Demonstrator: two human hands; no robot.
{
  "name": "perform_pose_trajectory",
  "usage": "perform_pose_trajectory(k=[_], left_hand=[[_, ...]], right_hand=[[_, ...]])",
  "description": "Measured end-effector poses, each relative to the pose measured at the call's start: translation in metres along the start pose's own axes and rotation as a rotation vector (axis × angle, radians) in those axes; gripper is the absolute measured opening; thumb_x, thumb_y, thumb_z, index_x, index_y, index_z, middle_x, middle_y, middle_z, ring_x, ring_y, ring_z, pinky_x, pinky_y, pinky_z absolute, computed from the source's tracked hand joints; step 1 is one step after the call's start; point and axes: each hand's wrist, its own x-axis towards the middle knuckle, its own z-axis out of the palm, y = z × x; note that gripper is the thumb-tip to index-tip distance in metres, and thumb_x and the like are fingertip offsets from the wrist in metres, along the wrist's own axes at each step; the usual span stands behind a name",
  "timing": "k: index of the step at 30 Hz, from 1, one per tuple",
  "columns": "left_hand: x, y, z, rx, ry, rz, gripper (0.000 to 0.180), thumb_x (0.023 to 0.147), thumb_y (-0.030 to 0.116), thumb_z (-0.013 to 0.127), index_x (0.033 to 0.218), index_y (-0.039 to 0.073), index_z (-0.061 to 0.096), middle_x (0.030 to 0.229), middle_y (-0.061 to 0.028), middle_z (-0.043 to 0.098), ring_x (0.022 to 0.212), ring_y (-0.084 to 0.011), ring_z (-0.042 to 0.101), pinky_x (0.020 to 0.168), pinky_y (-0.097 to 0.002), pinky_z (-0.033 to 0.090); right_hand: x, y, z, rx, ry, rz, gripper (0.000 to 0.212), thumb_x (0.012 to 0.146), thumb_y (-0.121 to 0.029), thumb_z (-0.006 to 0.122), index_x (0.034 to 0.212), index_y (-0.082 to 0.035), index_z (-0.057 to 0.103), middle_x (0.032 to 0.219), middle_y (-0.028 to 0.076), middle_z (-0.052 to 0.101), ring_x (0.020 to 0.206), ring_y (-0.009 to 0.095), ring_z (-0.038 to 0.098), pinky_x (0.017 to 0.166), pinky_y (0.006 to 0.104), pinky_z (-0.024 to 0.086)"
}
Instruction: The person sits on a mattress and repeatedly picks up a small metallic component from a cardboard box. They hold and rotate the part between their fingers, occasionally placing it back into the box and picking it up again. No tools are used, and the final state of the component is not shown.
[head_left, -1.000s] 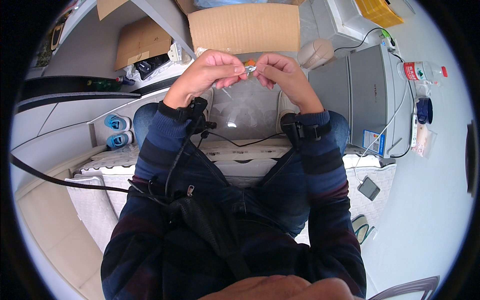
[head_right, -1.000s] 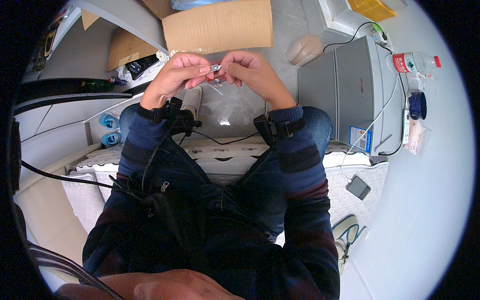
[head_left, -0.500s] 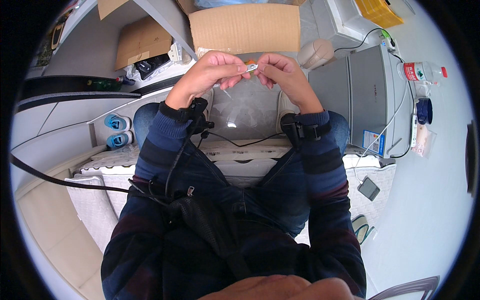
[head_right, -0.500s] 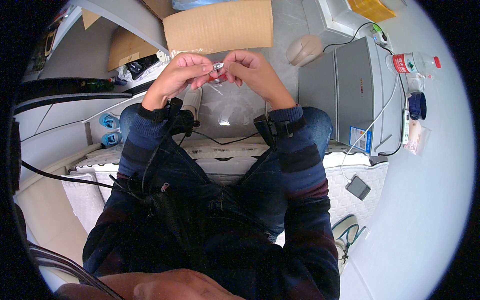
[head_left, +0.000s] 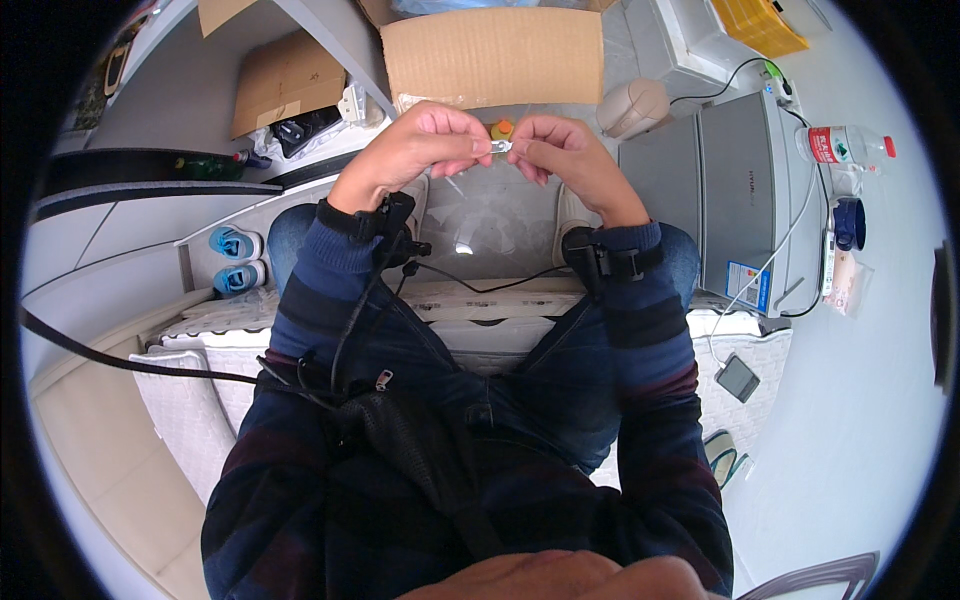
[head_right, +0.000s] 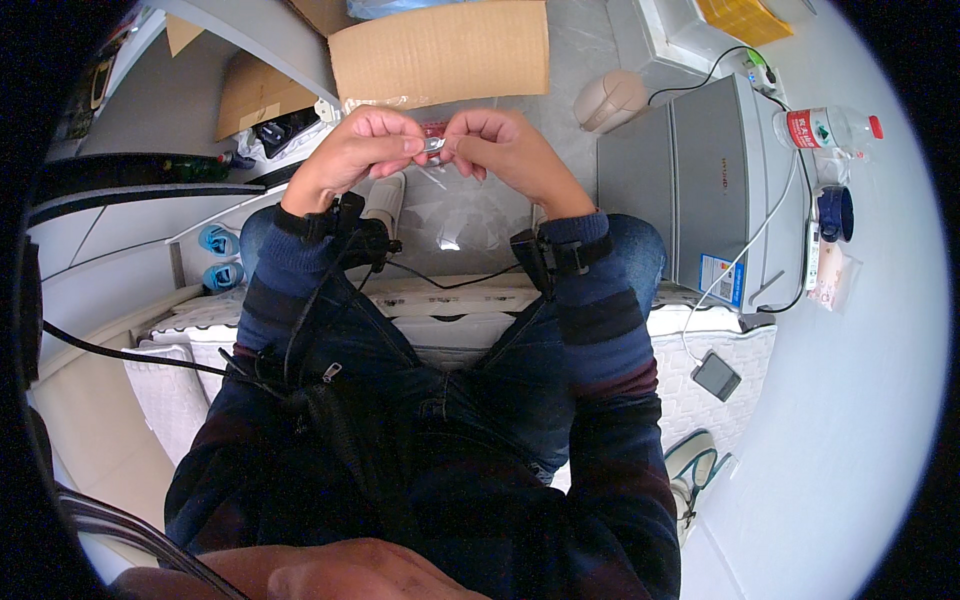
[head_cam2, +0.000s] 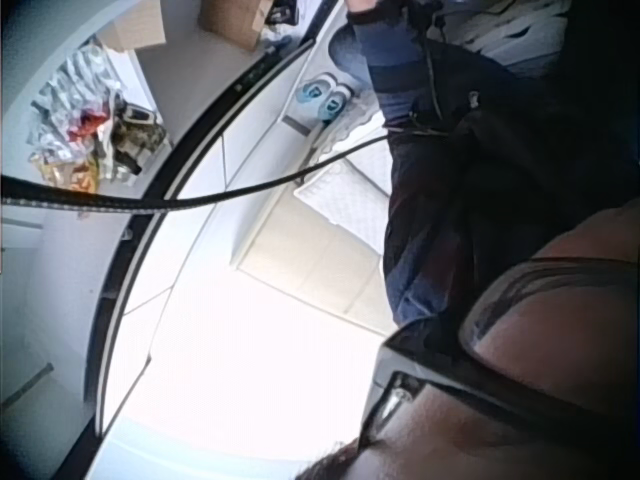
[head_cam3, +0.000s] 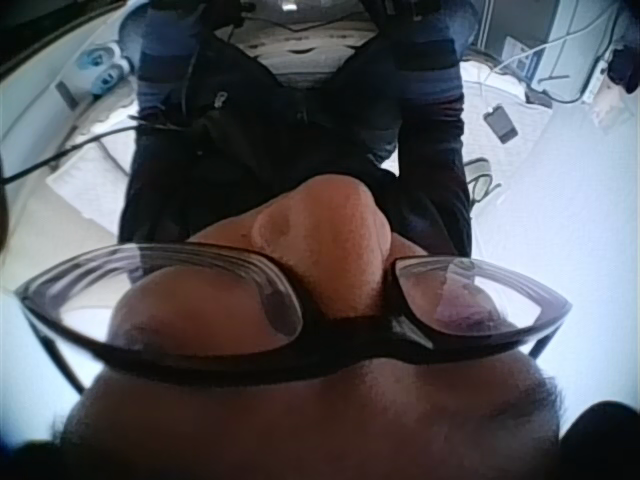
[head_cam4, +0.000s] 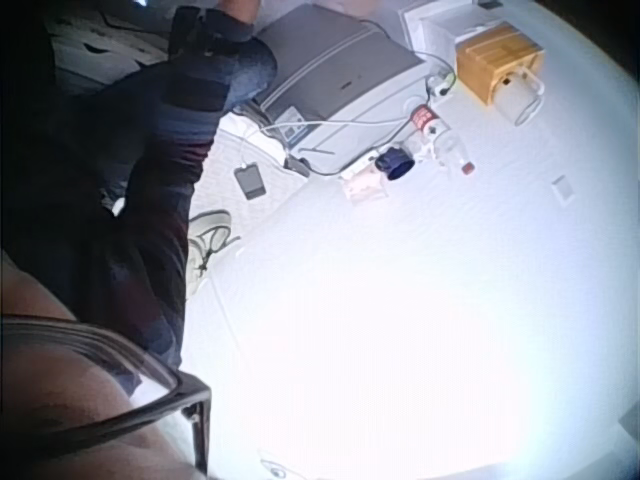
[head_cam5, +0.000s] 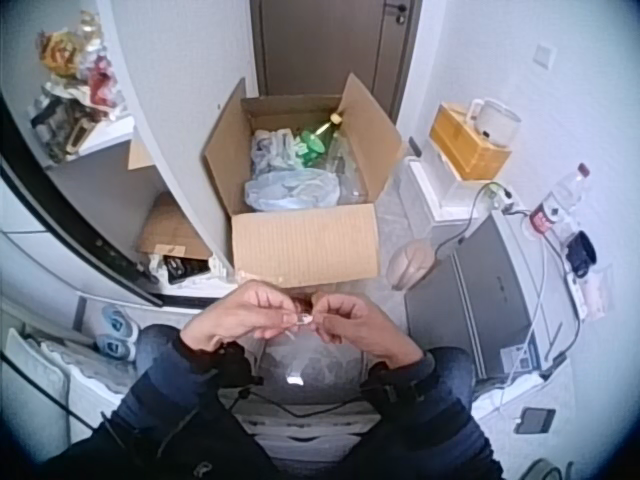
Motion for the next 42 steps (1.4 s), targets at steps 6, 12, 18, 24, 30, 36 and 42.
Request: perform_pose_trajectory(k=[6, 12, 18, 24, 30, 36, 42], left_hand=[[-0.002, 0.003, -0.004, 0.027, -0.083, -0.05, 0.023, 0.1, 0.018, 0.071, 0.098, -0.005, 0.074, 0.073, 0.0004, 0.067, 0.053, -0.0021, 0.049, 0.048, -0.0187, 0.034], [-0.002, 0.001, -0.006, -0.059, -0.13, -0.061, 0.026, 0.101, 0.019, 0.07, 0.099, -0.006, 0.073, 0.069, 0.0012, 0.064, 0.051, -0.0021, 0.047, 0.047, -0.019, 0.033], [0.001, -0.003, -0.003, -0.122, -0.037, 0.028, 0.022, 0.103, 0.017, 0.067, 0.102, -0.004, 0.073, 0.071, 0.0008, 0.064, 0.056, -0.0034, 0.05, 0.05, -0.02, 0.035], [0.004, -0.002, 0.004, -0.055, 0.04, 0.058, 0.025, 0.103, 0.02, 0.067, 0.101, -0.002, 0.076, 0.069, 0.0007, 0.063, 0.057, -0.0046, 0.052, 0.054, -0.0201, 0.038], [0.001, 0.007, 0.008, 0.019, 0.051, 0.054, 0.022, 0.104, 0.019, 0.067, 0.101, -0.001, 0.075, 0.071, 0.0011, 0.065, 0.058, -0.0038, 0.052, 0.054, -0.0194, 0.038], [0.009, 0.075, 0.007, 0.18, 0.309, 0.168, 0.027, 0.105, 0.025, 0.065, 0.103, 0.001, 0.078, 0.07, 0.0067, 0.063, 0.056, 0.0, 0.048, 0.052, -0.017, 0.035], [0.102, 0.147, -0.029, 1.309, 0.817, 0.454, 0.026, 0.098, 0.023, 0.062, 0.093, -0.001, 0.072, 0.078, -0.0202, 0.071, 0.068, -0.0348, 0.071, 0.063, -0.0414, 0.056]], right_hand=[[-0.004, -0.006, 0.001, 0.03, -0.077, 0.028, 0.014, 0.103, -0.015, 0.062, 0.096, -0.005, 0.069, 0.074, -0.003, 0.062, 0.065, 0.004, 0.054, 0.061, 0.021, 0.039], [-0.005, -0.006, -0.001, 0.041, -0.113, 0.002, 0.015, 0.103, -0.015, 0.062, 0.096, -0.004, 0.069, 0.074, -0.002, 0.06, 0.065, 0.006, 0.053, 0.06, 0.0218, 0.039], [0.001, -0.007, 0.003, 0.107, 0.054, -0.117, 0.009, 0.102, -0.011, 0.067, 0.105, -0.003, 0.071, 0.082, -0.001, 0.067, 0.072, 0.007, 0.061, 0.067, 0.0226, 0.05], [0.006, -0.004, 0.009, 0.035, 0.123, -0.186, 0.023, 0.097, -0.001, 0.073, 0.119, 0.002, 0.069, 0.1, 0.007, 0.075, 0.092, 0.013, 0.074, 0.082, 0.0257, 0.06], [0.009, 0.001, 0.008, 0.012, 0.146, -0.165, 0.028, 0.097, -0.001, 0.073, 0.123, 0.003, 0.068, 0.102, 0.008, 0.075, 0.092, 0.013, 0.073, 0.081, 0.026, 0.06], [0.005, -0.01, -0.006, 0.12, 0.273, -0.175, 0.031, 0.102, -0.011, 0.069, 0.13, -0.001, 0.065, 0.094, 0.004, 0.072, 0.082, 0.008, 0.066, 0.074, 0.0225, 0.051], [0.002, -0.002, -0.015, 0.162, 0.269, -0.219, 0.027, 0.106, -0.018, 0.063, 0.128, -0.003, 0.068, 0.091, 0.002, 0.072, 0.077, 0.006, 0.063, 0.07, 0.0199, 0.046]])
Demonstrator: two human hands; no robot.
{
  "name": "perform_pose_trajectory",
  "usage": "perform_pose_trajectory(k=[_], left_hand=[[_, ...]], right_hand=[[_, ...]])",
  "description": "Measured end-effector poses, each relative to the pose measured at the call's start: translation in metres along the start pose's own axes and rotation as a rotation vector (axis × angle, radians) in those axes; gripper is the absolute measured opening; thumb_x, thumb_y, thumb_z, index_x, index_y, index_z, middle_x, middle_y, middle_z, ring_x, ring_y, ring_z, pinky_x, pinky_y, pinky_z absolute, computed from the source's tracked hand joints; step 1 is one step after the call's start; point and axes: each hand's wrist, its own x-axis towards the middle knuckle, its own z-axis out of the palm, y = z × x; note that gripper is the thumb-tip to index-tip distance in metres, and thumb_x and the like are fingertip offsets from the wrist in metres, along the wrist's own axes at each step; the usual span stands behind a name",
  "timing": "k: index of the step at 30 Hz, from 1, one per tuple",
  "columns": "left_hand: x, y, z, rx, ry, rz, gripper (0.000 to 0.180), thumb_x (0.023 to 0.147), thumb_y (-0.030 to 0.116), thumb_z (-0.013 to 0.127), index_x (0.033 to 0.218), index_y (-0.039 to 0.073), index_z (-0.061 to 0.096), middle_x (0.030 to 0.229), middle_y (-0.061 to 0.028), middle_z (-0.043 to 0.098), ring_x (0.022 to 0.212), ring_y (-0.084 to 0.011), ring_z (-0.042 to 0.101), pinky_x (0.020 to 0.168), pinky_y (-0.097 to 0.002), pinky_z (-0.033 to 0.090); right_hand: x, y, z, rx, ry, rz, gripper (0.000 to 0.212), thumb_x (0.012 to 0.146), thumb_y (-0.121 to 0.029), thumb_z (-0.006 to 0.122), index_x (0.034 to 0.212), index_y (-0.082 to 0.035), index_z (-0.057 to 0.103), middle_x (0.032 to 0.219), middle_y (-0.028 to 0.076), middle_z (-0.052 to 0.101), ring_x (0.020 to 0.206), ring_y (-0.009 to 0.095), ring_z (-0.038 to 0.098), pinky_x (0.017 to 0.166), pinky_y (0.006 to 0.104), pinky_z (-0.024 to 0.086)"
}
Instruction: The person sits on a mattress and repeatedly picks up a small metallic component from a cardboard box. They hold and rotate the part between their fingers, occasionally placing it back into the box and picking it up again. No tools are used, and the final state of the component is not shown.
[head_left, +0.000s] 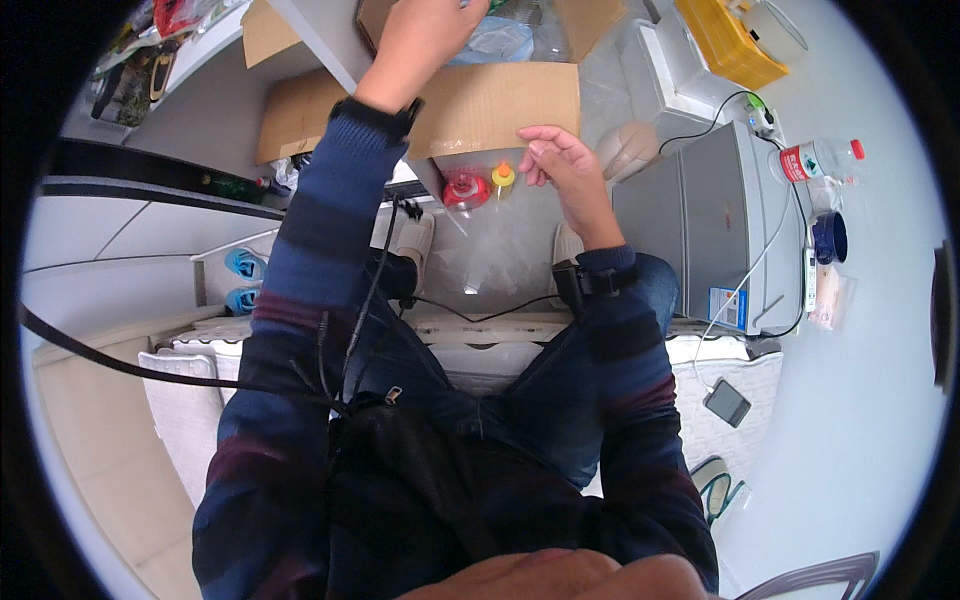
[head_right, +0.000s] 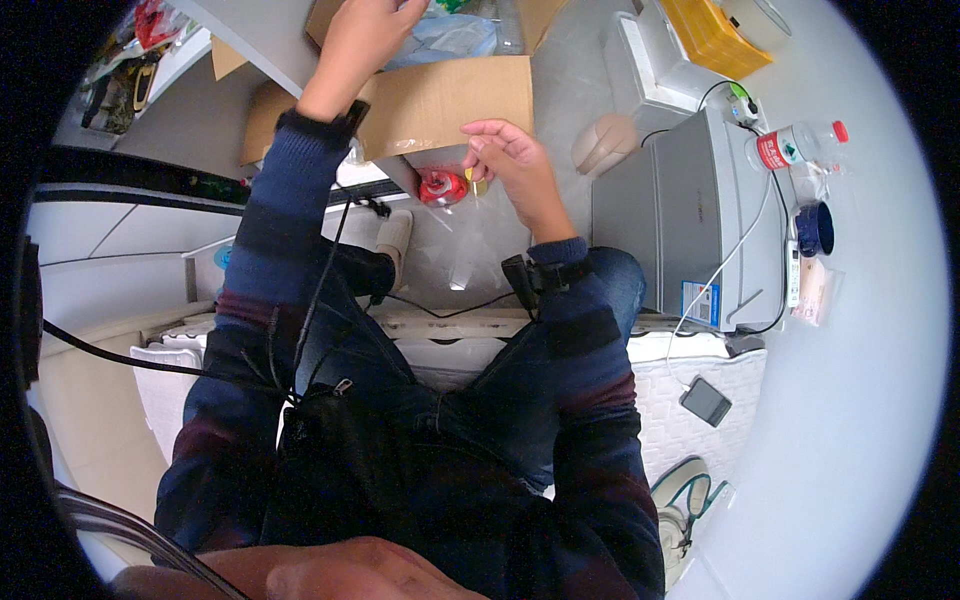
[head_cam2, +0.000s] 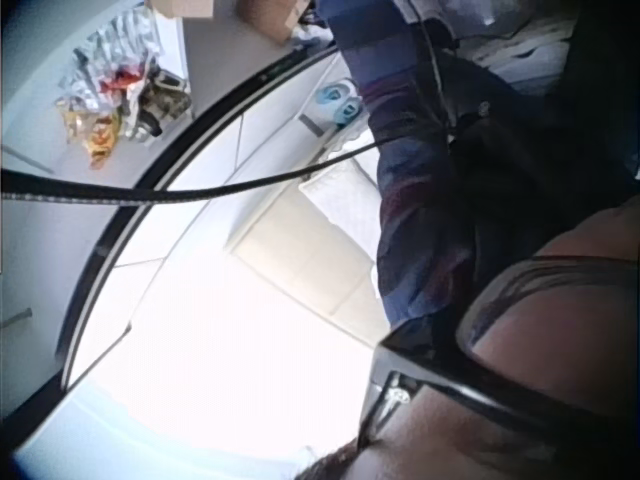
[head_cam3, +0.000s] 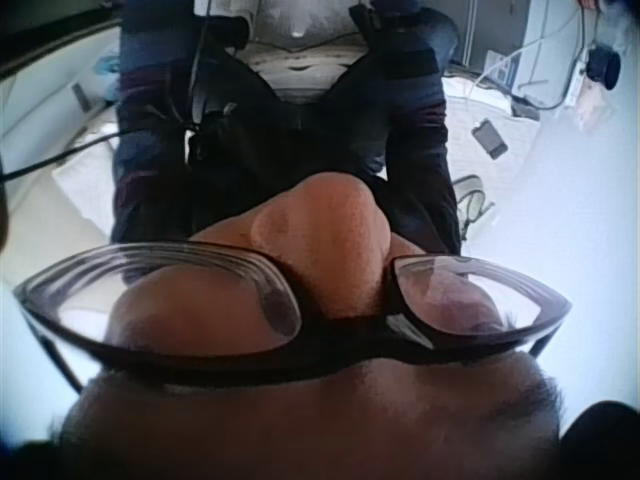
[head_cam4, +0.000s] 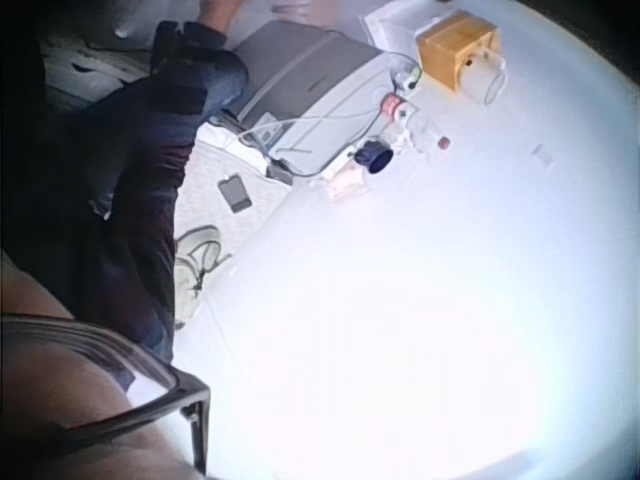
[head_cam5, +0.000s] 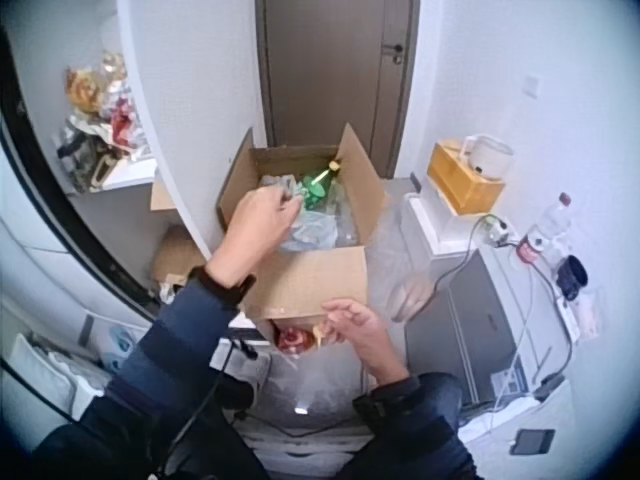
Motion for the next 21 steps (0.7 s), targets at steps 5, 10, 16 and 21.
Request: perform_pose_trajectory(k=[5, 10, 16, 21], left_hand=[[0.026, -0.035, 0.05, 0.545, 0.011, 0.175, 0.033, 0.101, 0.033, 0.066, 0.1, 0.002, 0.077, 0.085, -0.0185, 0.077, 0.076, -0.0329, 0.076, 0.065, -0.0436, 0.058], [0.019, -0.021, 0.044, 0.284, -0.055, -0.054, 0.038, 0.101, 0.038, 0.065, 0.104, 0.002, 0.075, 0.091, -0.021, 0.076, 0.084, -0.0331, 0.075, 0.074, -0.0457, 0.058], [-0.069, 0.034, 0.0, -0.785, -0.214, -0.219, 0.027, 0.104, 0.026, 0.064, 0.103, 0.003, 0.077, 0.081, 0.0007, 0.068, 0.071, -0.006, 0.06, 0.065, -0.0241, 0.05], [-0.153, 0.043, 0.002, -1.066, -0.507, -0.372, 0.031, 0.107, 0.026, 0.061, 0.104, -0.001, 0.076, 0.073, 0.0031, 0.06, 0.066, -0.0058, 0.052, 0.064, -0.0218, 0.043]], right_hand=[[-0.003, -0.001, -0.003, -0.008, -0.029, -0.016, 0.025, 0.106, -0.019, 0.063, 0.125, -0.003, 0.069, 0.091, 0.002, 0.072, 0.073, 0.006, 0.063, 0.068, 0.0203, 0.046], [-0.008, -0.009, -0.011, 0.018, 0.015, -0.074, 0.027, 0.106, -0.019, 0.062, 0.125, -0.001, 0.069, 0.091, 0.002, 0.071, 0.076, 0.006, 0.06, 0.07, 0.021, 0.046], [-0.012, -0.02, -0.017, 0.016, 0.066, -0.142, 0.025, 0.105, -0.017, 0.065, 0.123, -0.001, 0.07, 0.091, 0.003, 0.072, 0.078, 0.006, 0.062, 0.073, 0.0221, 0.048], [-0.018, -0.023, -0.012, -0.047, -0.106, -0.03, 0.02, 0.104, -0.016, 0.066, 0.117, -0.001, 0.072, 0.092, 0.003, 0.072, 0.08, 0.007, 0.064, 0.074, 0.0234, 0.05]])
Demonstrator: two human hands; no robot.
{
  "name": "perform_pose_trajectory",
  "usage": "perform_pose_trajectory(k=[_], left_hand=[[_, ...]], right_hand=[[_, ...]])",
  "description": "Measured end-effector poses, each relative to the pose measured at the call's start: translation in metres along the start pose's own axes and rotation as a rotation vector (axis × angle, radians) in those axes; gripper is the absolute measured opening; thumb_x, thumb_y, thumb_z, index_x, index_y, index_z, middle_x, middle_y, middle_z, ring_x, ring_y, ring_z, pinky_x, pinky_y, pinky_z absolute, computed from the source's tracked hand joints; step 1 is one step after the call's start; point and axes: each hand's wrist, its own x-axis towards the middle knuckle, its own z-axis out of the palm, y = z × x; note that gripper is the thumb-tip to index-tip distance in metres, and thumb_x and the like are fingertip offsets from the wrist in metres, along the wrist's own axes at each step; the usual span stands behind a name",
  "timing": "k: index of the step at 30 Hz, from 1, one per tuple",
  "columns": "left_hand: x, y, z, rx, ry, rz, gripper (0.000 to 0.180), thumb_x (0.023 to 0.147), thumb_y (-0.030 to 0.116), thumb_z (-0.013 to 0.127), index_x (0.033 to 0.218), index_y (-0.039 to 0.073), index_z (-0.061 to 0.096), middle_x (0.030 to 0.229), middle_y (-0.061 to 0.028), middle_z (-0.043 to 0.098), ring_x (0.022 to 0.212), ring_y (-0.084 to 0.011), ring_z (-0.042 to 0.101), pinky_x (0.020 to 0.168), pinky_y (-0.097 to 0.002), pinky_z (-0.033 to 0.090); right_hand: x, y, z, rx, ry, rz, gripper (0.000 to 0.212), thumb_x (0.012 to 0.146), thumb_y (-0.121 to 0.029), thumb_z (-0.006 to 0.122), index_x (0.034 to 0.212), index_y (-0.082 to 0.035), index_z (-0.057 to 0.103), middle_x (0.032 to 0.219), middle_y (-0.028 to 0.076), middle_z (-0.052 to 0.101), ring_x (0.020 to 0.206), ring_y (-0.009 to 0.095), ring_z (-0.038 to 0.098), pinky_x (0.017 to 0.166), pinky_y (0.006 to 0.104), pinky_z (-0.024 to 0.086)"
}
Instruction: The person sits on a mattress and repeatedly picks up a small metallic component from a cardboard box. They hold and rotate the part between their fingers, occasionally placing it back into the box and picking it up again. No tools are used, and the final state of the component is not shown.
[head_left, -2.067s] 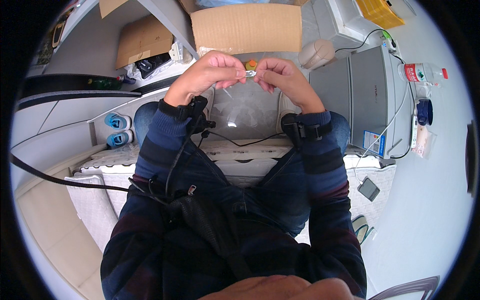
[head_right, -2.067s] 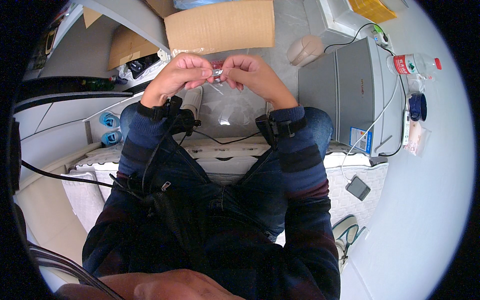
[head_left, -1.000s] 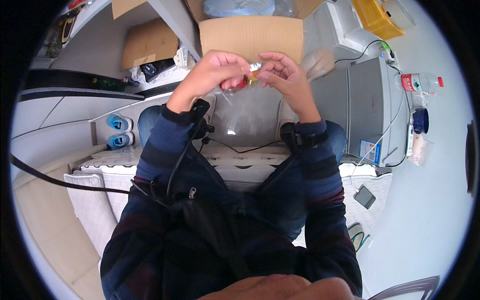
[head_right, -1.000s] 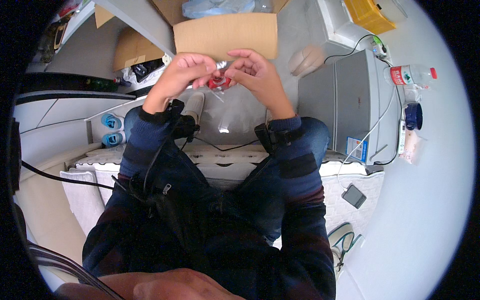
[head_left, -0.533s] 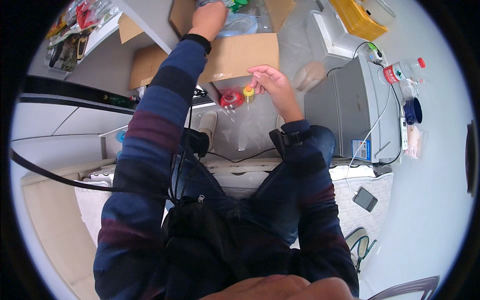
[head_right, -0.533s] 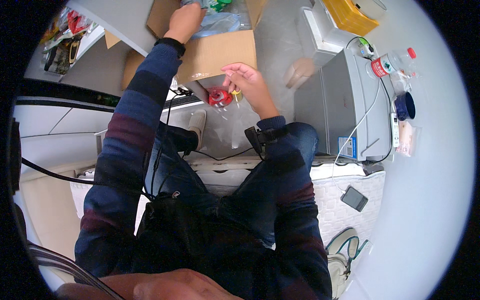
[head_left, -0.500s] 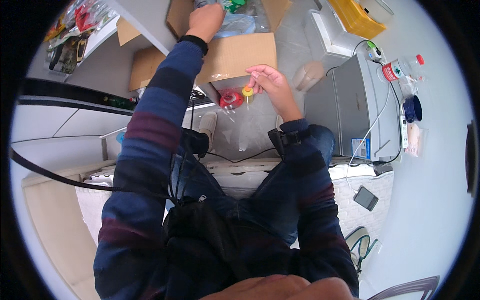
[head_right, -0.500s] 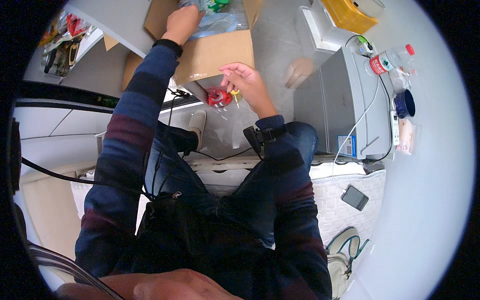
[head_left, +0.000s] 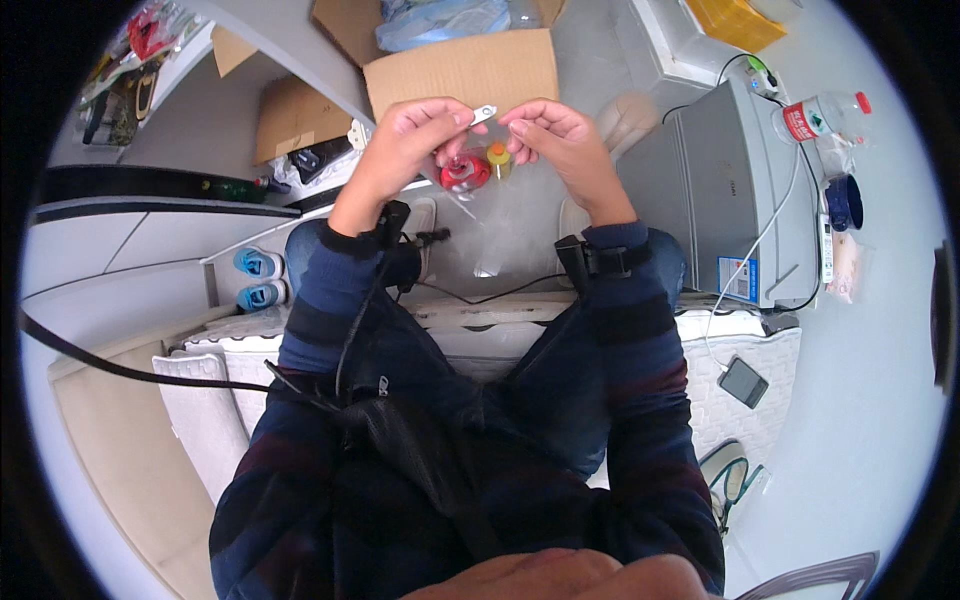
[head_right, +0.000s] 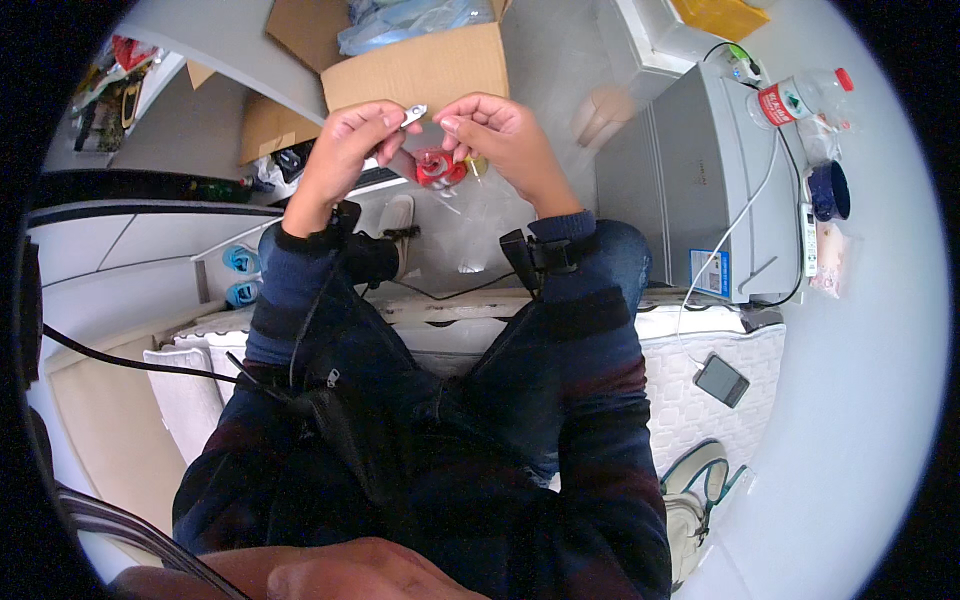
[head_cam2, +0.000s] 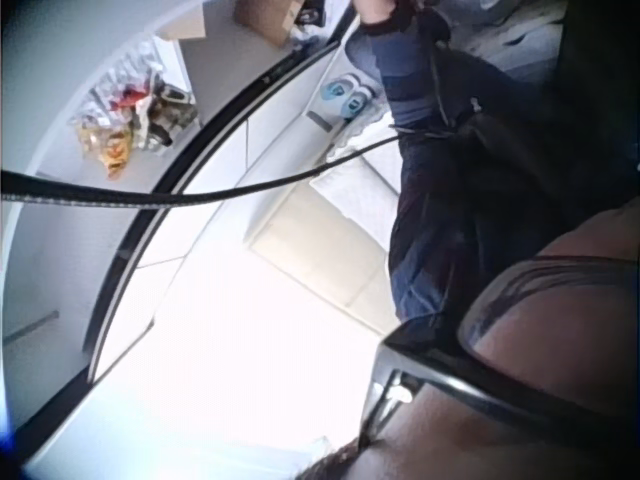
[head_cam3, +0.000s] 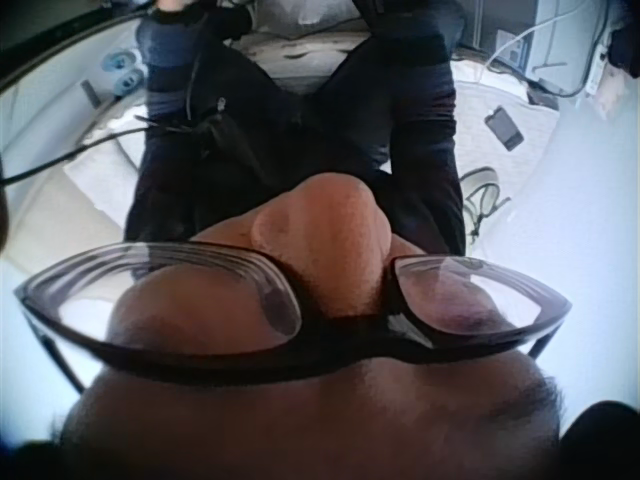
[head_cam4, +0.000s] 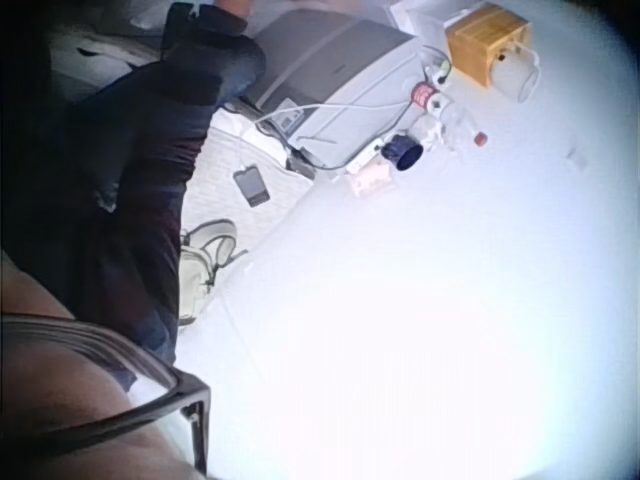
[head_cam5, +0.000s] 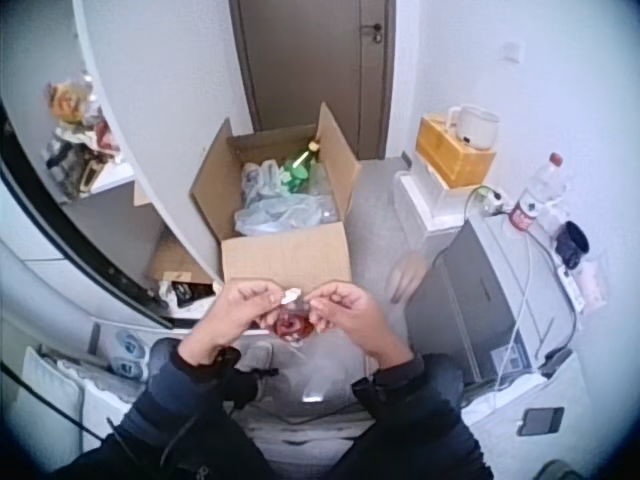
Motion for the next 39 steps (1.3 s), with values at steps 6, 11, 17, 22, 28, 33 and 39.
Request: perform_pose_trajectory(k=[6, 11, 17, 22, 28, 33, 39], left_hand=[[-0.02, -0.046, -0.008, -0.218, -0.087, -0.062, 0.037, 0.109, 0.03, 0.059, 0.103, -0.002, 0.075, 0.066, 0.0038, 0.055, 0.061, -0.0058, 0.045, 0.061, -0.0235, 0.036], [-0.022, -0.054, -0.018, -0.23, -0.101, -0.037, 0.035, 0.109, 0.027, 0.057, 0.104, -0.003, 0.076, 0.067, 0.0044, 0.055, 0.06, -0.0046, 0.045, 0.06, -0.0227, 0.038], [-0.026, -0.05, -0.022, -0.411, 0.004, 0.019, 0.04, 0.109, 0.031, 0.055, 0.101, -0.003, 0.075, 0.063, 0.002, 0.053, 0.063, -0.0074, 0.046, 0.062, -0.0242, 0.036], [-0.031, -0.043, -0.021, -0.33, 0.061, 0.071, 0.037, 0.109, 0.03, 0.057, 0.099, -0.002, 0.073, 0.069, -0.0006, 0.058, 0.061, -0.0077, 0.047, 0.059, -0.0238, 0.035], [-0.034, -0.039, -0.02, -0.292, 0.024, 0.103, 0.03, 0.108, 0.025, 0.059, 0.1, -0.001, 0.074, 0.073, -0.0003, 0.063, 0.064, -0.0067, 0.051, 0.06, -0.0225, 0.04], [-0.036, -0.039, -0.018, -0.257, 0.066, 0.145, 0.031, 0.108, 0.024, 0.059, 0.103, -0.003, 0.073, 0.072, -0.0009, 0.061, 0.062, -0.0072, 0.049, 0.058, -0.0228, 0.037], [-0.036, -0.041, -0.017, -0.294, 0.062, 0.154, 0.025, 0.107, 0.019, 0.06, 0.103, -0.002, 0.075, 0.072, 0.0006, 0.063, 0.065, -0.0063, 0.052, 0.06, -0.0215, 0.041]], right_hand=[[0.003, 0.007, 0.013, -0.027, -0.074, 0.087, 0.018, 0.103, -0.013, 0.07, 0.114, 0.001, 0.073, 0.095, 0.005, 0.074, 0.081, 0.009, 0.067, 0.075, 0.024, 0.055], [0.011, 0.009, 0.021, -0.02, -0.026, 0.047, 0.016, 0.1, -0.008, 0.072, 0.113, 0.002, 0.074, 0.098, 0.006, 0.075, 0.082, 0.011, 0.068, 0.075, 0.0241, 0.055], [0.008, 0.003, 0.045, -0.762, 0.174, -0.43, 0.026, 0.093, 0.006, 0.073, 0.117, -0.001, 0.078, 0.094, 0.008, 0.075, 0.076, 0.014, 0.068, 0.067, 0.0255, 0.054], [0.011, 0.003, 0.054, -1.086, 0.209, -0.765, 0.036, 0.085, 0.006, 0.079, 0.119, -0.006, 0.08, 0.089, 0.01, 0.073, 0.072, 0.017, 0.068, 0.064, 0.0271, 0.054], [0.012, 0.001, 0.058, -1.229, 0.214, -0.896, 0.037, 0.081, 0.005, 0.082, 0.115, -0.008, 0.082, 0.086, 0.007, 0.072, 0.07, 0.019, 0.067, 0.061, 0.0288, 0.052], [0.012, -0.004, 0.062, -1.261, 0.238, -0.97, 0.036, 0.078, 0.002, 0.083, 0.112, -0.008, 0.083, 0.085, 0.006, 0.073, 0.067, 0.018, 0.065, 0.057, 0.029, 0.049], [0.012, -0.006, 0.062, -1.274, 0.225, -0.983, 0.037, 0.076, 0.003, 0.081, 0.111, -0.007, 0.083, 0.085, 0.005, 0.073, 0.067, 0.017, 0.064, 0.056, 0.0287, 0.048]])
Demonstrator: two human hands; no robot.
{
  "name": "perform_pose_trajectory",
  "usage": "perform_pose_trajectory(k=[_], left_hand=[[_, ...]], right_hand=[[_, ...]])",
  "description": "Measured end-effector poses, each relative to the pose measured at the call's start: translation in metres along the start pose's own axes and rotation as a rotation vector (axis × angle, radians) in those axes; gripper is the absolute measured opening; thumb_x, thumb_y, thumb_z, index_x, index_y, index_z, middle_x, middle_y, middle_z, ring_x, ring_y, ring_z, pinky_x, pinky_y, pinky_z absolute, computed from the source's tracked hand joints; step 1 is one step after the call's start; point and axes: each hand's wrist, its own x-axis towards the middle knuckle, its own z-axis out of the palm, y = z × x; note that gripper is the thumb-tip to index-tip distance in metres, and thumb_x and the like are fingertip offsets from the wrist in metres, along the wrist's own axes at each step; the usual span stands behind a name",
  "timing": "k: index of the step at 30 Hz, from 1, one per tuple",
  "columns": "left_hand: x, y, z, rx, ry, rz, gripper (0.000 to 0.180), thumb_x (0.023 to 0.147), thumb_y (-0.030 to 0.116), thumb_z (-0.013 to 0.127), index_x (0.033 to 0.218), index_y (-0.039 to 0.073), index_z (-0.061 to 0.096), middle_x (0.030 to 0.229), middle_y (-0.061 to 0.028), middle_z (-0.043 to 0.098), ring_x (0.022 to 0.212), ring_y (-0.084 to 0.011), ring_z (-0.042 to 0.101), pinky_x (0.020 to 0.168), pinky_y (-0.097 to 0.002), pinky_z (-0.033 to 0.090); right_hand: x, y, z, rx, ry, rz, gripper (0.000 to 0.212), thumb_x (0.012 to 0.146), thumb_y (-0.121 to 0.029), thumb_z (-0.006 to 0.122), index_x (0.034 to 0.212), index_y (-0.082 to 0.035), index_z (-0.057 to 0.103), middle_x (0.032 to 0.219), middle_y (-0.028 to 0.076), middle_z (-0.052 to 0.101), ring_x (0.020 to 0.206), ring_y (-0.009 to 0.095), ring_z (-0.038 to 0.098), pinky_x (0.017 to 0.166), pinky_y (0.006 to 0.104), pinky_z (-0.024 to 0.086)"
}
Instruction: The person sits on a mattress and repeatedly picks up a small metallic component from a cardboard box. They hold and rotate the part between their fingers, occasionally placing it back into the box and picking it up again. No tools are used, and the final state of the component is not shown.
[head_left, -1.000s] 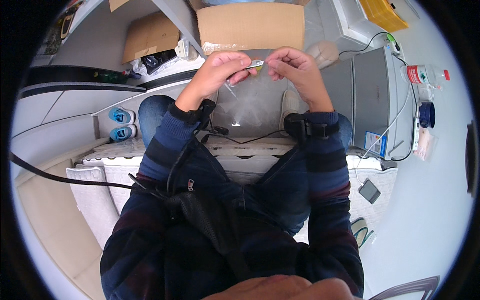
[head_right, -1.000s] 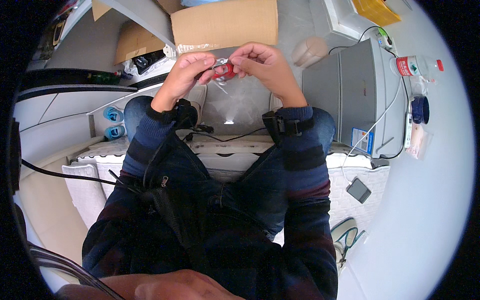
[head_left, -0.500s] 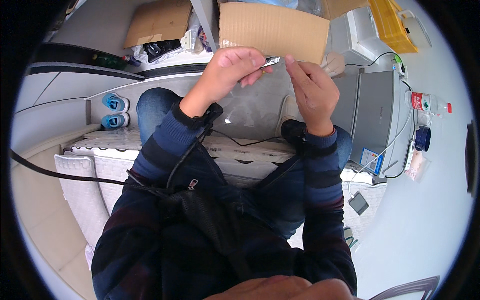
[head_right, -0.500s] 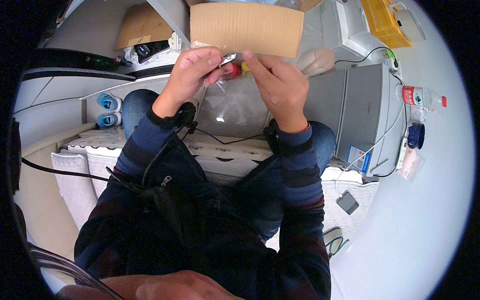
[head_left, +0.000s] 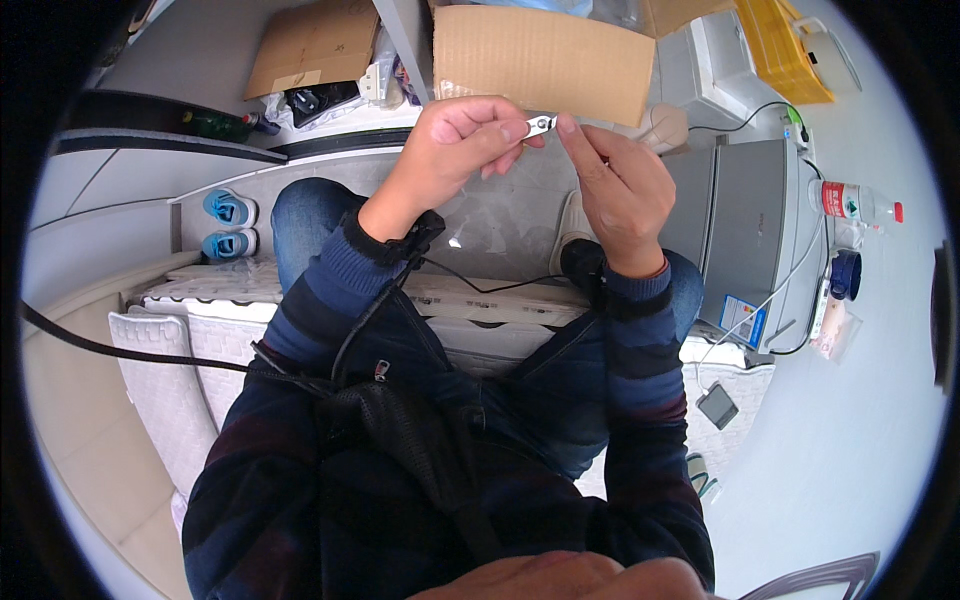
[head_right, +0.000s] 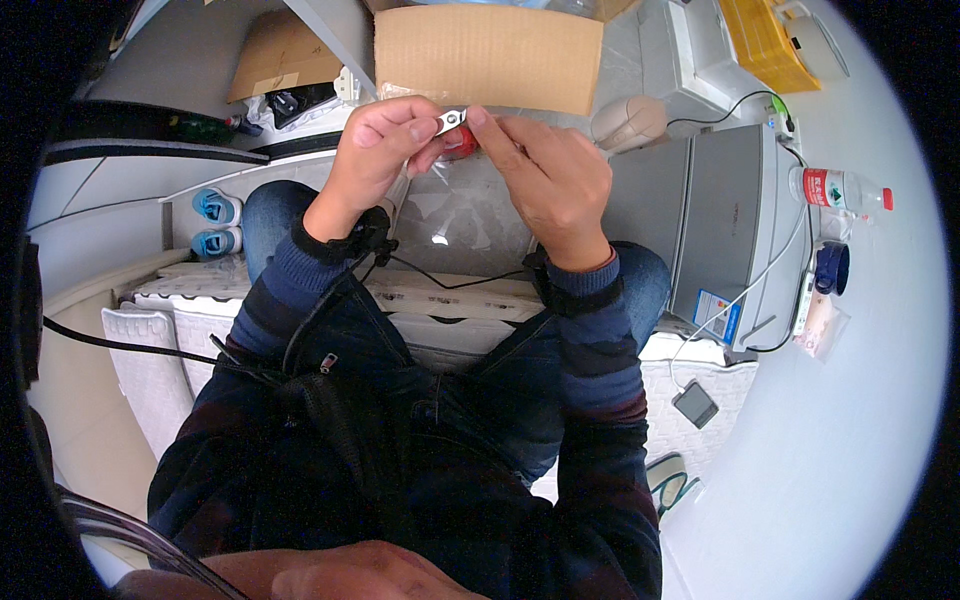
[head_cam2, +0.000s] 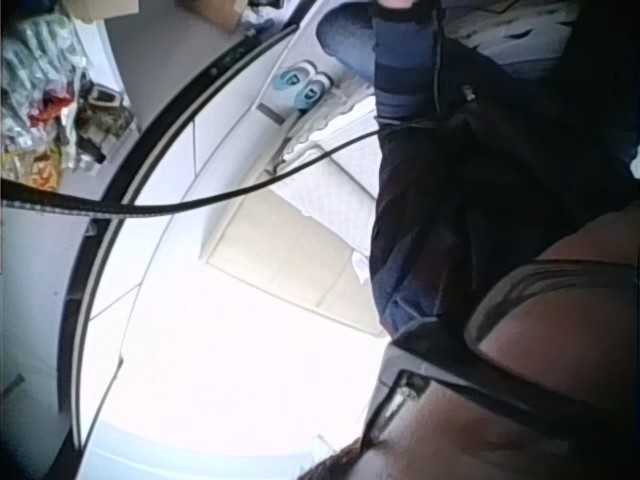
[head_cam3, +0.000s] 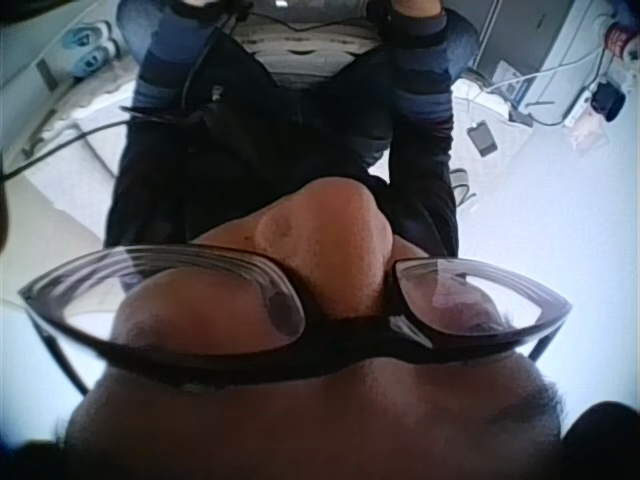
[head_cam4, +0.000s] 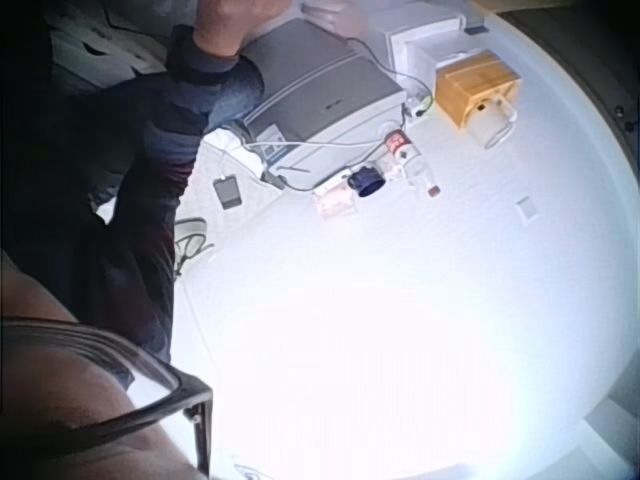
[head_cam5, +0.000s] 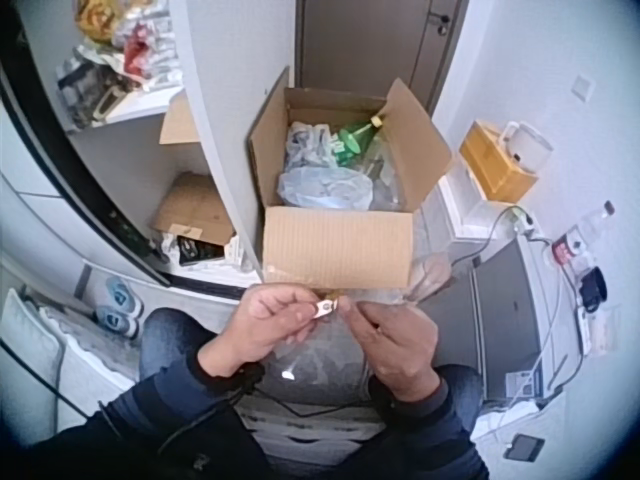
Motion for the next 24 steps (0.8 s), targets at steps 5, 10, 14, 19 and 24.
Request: perform_pose_trajectory(k=[5, 10, 14, 19, 24], left_hand=[[-0.0011, 0.0012, 0.0001, 0.036, 0.015, 0.004, 0.025, 0.107, 0.019, 0.061, 0.104, -0.002, 0.075, 0.073, 0.0008, 0.063, 0.065, -0.0057, 0.052, 0.06, -0.0211, 0.041], [-0.0004, 0.0007, 0.0029, 0.053, 0.043, -0.005, 0.025, 0.106, 0.018, 0.062, 0.105, -0.002, 0.076, 0.073, 0.001, 0.063, 0.065, -0.0054, 0.052, 0.06, -0.021, 0.041], [-0.0007, 0.0023, 0.0038, 0.075, 0.06, -0.025, 0.024, 0.106, 0.018, 0.063, 0.105, -0.002, 0.077, 0.073, 0.0011, 0.063, 0.065, -0.0052, 0.052, 0.059, -0.0209, 0.04], [-0.0003, 0.0035, 0.0054, 0.085, 0.074, -0.039, 0.023, 0.106, 0.018, 0.064, 0.105, -0.001, 0.077, 0.075, 0.0015, 0.064, 0.065, -0.0046, 0.053, 0.058, -0.0204, 0.04], [0.0006, 0.003, 0.0053, 0.055, 0.053, -0.039, 0.024, 0.106, 0.019, 0.064, 0.106, 0.0, 0.078, 0.075, 0.0016, 0.065, 0.065, -0.0044, 0.054, 0.058, -0.02, 0.04]], right_hand=[[-0.0018, 0.0023, -0.0009, -0.024, -0.013, -0.006, 0.041, 0.073, 0.004, 0.08, 0.112, -0.008, 0.083, 0.086, 0.004, 0.073, 0.067, 0.017, 0.065, 0.057, 0.0285, 0.048], [-0.0055, 0.0051, 0.0019, -0.053, -0.012, -0.023, 0.044, 0.074, -0.003, 0.074, 0.117, -0.011, 0.081, 0.091, 0.0, 0.072, 0.07, 0.015, 0.065, 0.059, 0.03, 0.046], [-0.0075, 0.0073, 0.0024, -0.069, -0.02, -0.033, 0.046, 0.074, -0.002, 0.074, 0.119, -0.011, 0.08, 0.092, 0.0, 0.071, 0.07, 0.015, 0.064, 0.059, 0.0303, 0.046], [-0.0092, 0.0083, 0.0031, -0.078, -0.028, -0.036, 0.047, 0.074, -0.003, 0.074, 0.12, -0.011, 0.08, 0.093, 0.0, 0.071, 0.068, 0.016, 0.063, 0.059, 0.0306, 0.046], [-0.0087, 0.0065, 0.0023, -0.081, -0.045, -0.031, 0.047, 0.076, -0.004, 0.074, 0.121, -0.01, 0.079, 0.094, 0.001, 0.071, 0.068, 0.016, 0.062, 0.058, 0.0304, 0.045]])
